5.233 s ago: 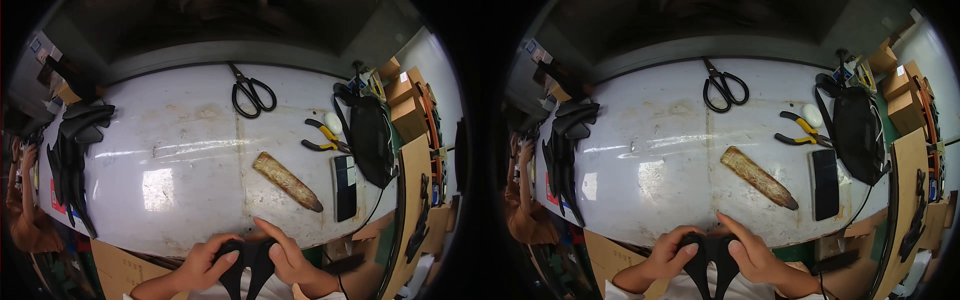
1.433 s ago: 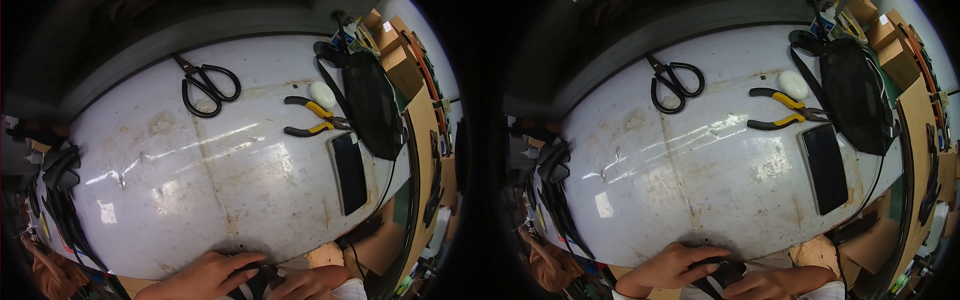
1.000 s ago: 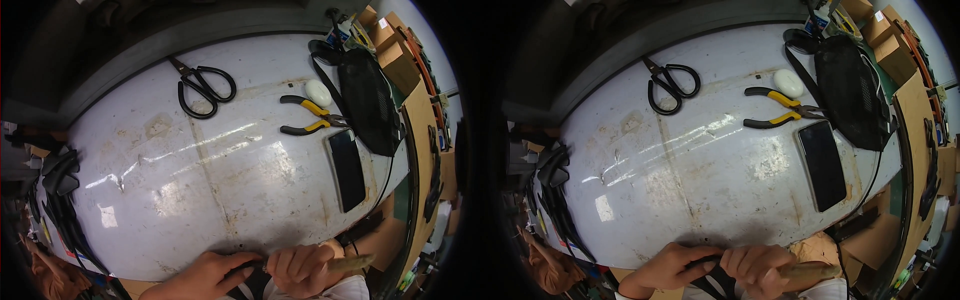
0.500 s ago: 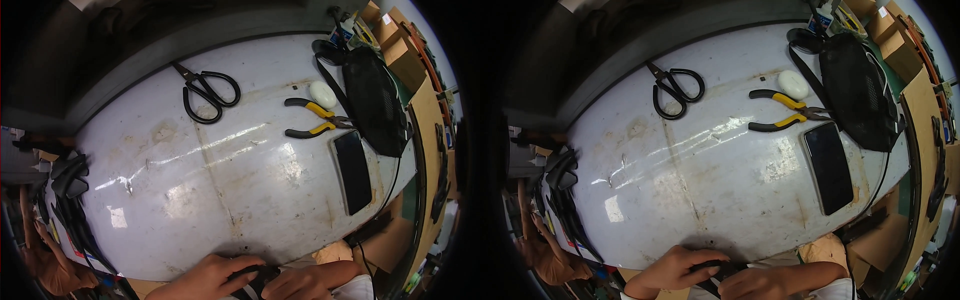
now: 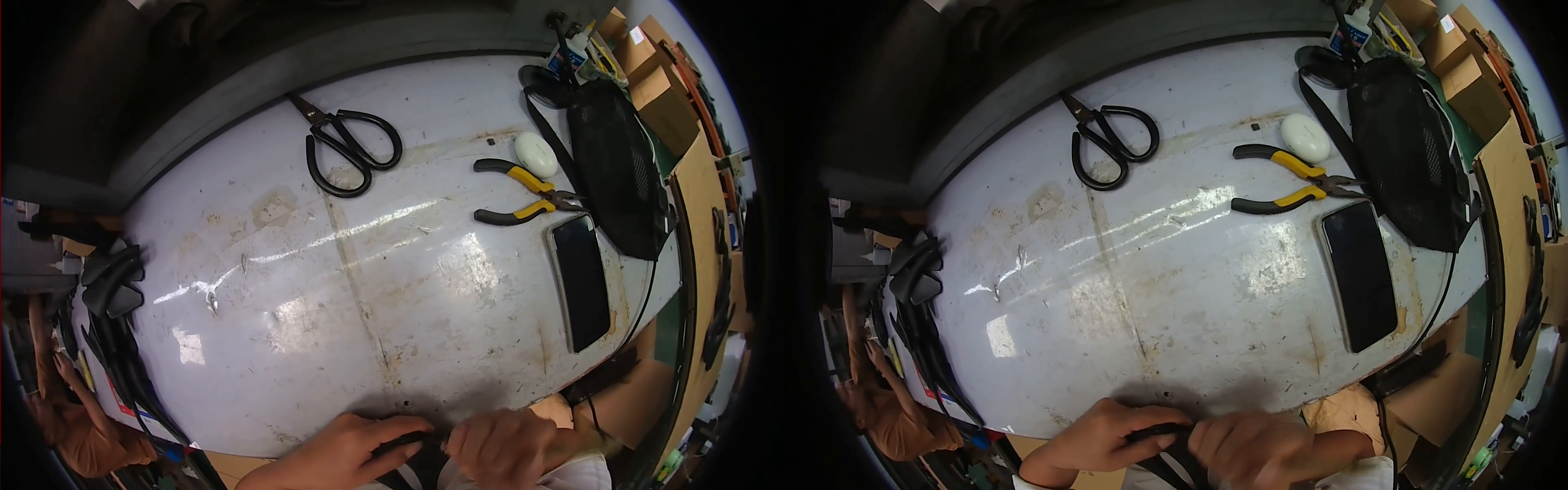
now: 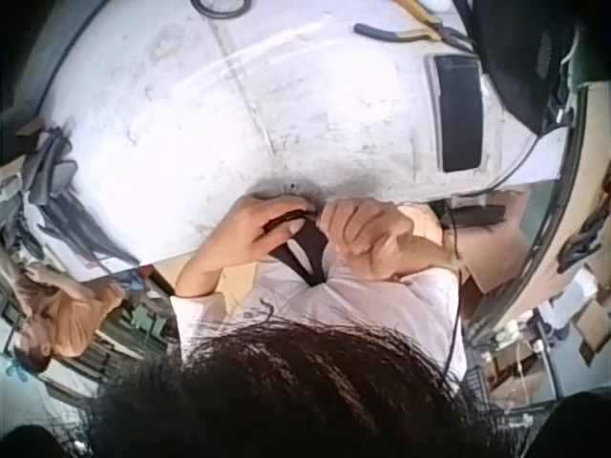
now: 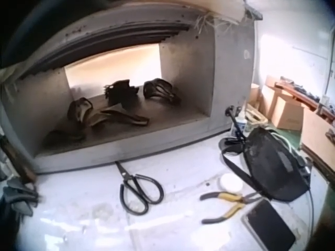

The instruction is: Assembling and smoothing covers on bicycle saddles at a manufacturing workbench.

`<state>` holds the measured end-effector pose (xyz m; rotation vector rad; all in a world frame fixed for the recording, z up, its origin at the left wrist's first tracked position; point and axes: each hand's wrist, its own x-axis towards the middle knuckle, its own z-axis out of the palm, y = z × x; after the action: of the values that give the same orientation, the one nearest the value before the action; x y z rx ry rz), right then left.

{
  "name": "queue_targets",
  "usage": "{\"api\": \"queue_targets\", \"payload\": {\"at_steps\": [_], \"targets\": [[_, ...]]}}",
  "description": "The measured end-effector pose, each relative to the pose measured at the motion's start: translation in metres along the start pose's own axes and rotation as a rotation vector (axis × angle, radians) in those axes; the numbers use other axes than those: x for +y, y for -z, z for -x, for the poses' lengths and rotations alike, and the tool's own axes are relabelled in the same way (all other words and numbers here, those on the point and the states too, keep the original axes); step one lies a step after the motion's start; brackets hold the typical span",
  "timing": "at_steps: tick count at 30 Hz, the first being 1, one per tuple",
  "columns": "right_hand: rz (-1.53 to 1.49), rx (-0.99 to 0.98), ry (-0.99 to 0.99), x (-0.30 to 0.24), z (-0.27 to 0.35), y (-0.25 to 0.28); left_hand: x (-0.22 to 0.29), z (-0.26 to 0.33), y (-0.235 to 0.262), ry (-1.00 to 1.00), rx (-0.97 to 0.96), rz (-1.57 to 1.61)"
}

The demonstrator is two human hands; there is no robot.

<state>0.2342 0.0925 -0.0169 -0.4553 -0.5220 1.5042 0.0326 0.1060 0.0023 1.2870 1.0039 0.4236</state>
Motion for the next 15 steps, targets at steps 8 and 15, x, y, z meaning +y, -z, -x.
{"api": "queue_targets", "payload": {"at_steps": [8,15], "targets": [[0.269,-1.036,0.366,-0.020,-0.029,0.015,0.004,0.002,0.000,0.042,-0.005,-0.019],[0.252,-0.945,0.242,-0.013,-0.021,0.010,0.006,0.002,-0.003,0.009,0.050,-0.002]]}}
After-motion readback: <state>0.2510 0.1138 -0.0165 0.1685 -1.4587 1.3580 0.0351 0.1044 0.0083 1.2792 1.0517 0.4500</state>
